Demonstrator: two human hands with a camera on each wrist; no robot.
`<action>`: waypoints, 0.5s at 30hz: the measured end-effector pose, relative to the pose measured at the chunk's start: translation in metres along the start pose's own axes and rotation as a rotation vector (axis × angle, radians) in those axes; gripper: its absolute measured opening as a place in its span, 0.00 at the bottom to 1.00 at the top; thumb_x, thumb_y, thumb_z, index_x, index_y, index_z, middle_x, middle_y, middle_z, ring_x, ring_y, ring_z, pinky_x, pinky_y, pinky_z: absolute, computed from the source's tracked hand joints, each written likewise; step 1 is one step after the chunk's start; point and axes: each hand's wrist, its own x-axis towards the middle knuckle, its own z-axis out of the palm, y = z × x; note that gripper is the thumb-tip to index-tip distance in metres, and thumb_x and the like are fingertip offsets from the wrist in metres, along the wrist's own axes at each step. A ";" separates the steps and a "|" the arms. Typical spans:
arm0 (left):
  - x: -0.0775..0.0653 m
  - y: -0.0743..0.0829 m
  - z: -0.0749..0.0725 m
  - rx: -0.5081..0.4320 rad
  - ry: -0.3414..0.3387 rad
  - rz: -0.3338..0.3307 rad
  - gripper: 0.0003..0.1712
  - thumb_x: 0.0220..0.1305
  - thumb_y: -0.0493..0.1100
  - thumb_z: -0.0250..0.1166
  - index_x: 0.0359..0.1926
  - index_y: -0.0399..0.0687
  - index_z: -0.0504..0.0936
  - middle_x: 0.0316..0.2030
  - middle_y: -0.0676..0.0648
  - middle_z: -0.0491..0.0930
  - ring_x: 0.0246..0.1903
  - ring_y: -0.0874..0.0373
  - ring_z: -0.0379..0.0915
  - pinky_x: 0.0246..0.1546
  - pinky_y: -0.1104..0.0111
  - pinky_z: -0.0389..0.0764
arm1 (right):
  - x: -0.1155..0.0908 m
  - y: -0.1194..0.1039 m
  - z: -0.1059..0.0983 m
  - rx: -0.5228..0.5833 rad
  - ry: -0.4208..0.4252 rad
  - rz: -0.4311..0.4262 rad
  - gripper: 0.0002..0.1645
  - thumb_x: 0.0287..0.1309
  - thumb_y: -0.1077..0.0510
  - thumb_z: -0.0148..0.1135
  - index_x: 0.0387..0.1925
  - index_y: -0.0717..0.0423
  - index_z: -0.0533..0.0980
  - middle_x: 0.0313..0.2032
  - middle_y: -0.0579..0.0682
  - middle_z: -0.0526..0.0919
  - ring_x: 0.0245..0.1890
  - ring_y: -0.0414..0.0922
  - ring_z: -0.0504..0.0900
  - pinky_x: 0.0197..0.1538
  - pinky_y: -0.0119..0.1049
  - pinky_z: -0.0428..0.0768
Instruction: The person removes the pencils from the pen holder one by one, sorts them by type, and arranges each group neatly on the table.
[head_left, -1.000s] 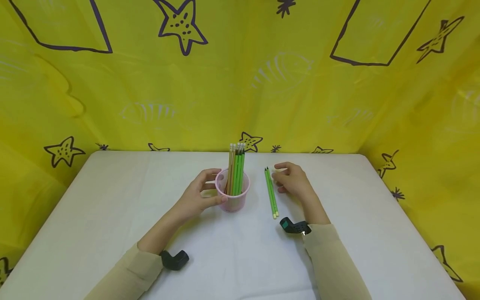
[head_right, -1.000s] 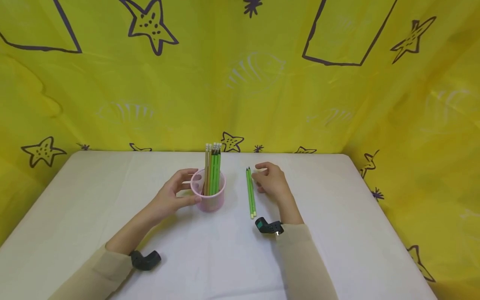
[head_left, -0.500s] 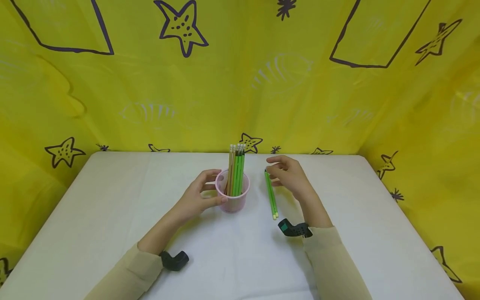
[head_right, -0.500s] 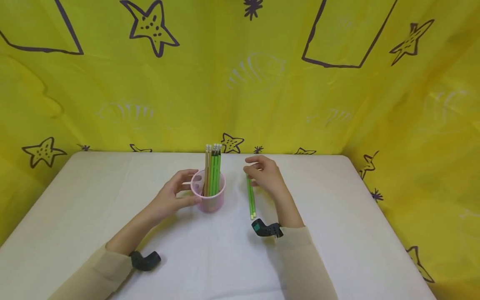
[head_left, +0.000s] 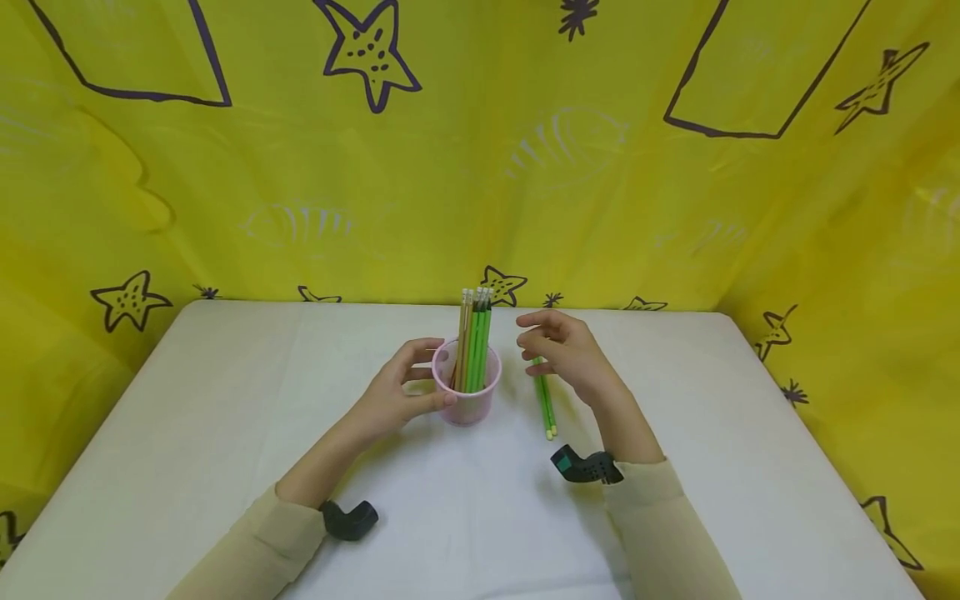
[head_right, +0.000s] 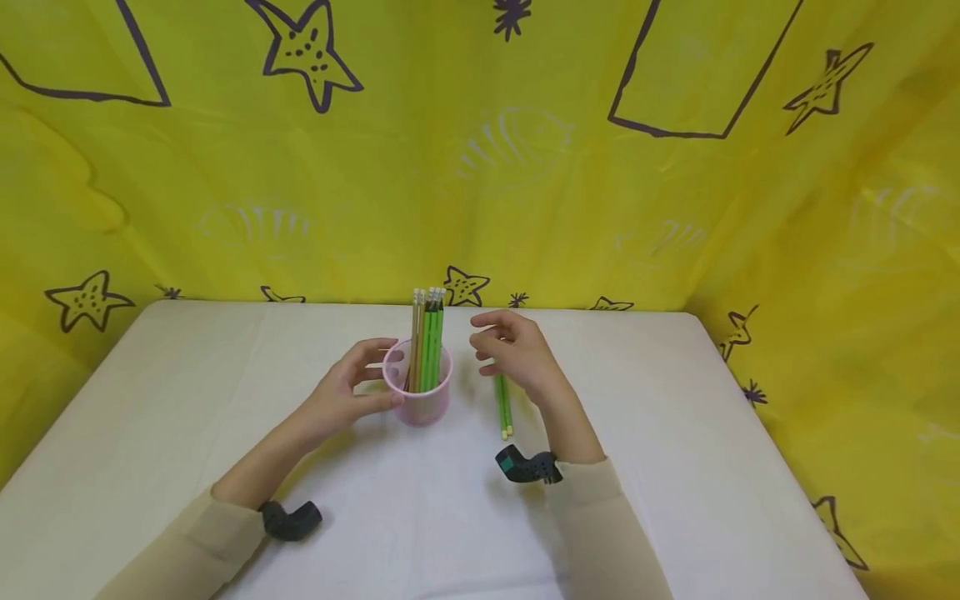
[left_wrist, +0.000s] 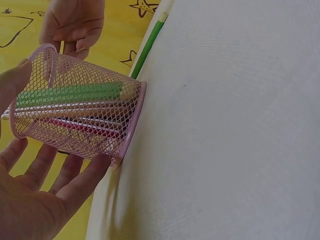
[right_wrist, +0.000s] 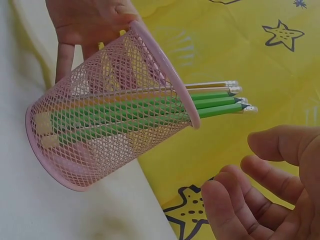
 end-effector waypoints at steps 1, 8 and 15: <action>0.000 0.000 0.000 0.000 0.000 0.002 0.45 0.54 0.48 0.77 0.69 0.64 0.64 0.66 0.49 0.69 0.64 0.45 0.70 0.57 0.51 0.80 | 0.000 0.000 0.000 -0.003 -0.002 -0.002 0.19 0.67 0.59 0.59 0.58 0.60 0.74 0.42 0.56 0.81 0.46 0.61 0.79 0.42 0.42 0.87; -0.002 0.004 0.000 0.002 -0.006 0.009 0.45 0.55 0.47 0.77 0.70 0.63 0.63 0.67 0.47 0.68 0.64 0.43 0.69 0.58 0.50 0.79 | -0.001 -0.001 0.002 -0.010 -0.010 -0.022 0.19 0.67 0.60 0.58 0.58 0.59 0.74 0.44 0.61 0.80 0.43 0.56 0.80 0.41 0.43 0.88; -0.002 0.002 0.000 -0.001 0.003 0.004 0.45 0.55 0.48 0.77 0.70 0.62 0.63 0.67 0.47 0.69 0.65 0.44 0.69 0.58 0.51 0.79 | 0.000 -0.001 0.006 0.009 -0.028 -0.019 0.19 0.66 0.60 0.60 0.57 0.60 0.75 0.46 0.65 0.79 0.39 0.49 0.80 0.41 0.43 0.87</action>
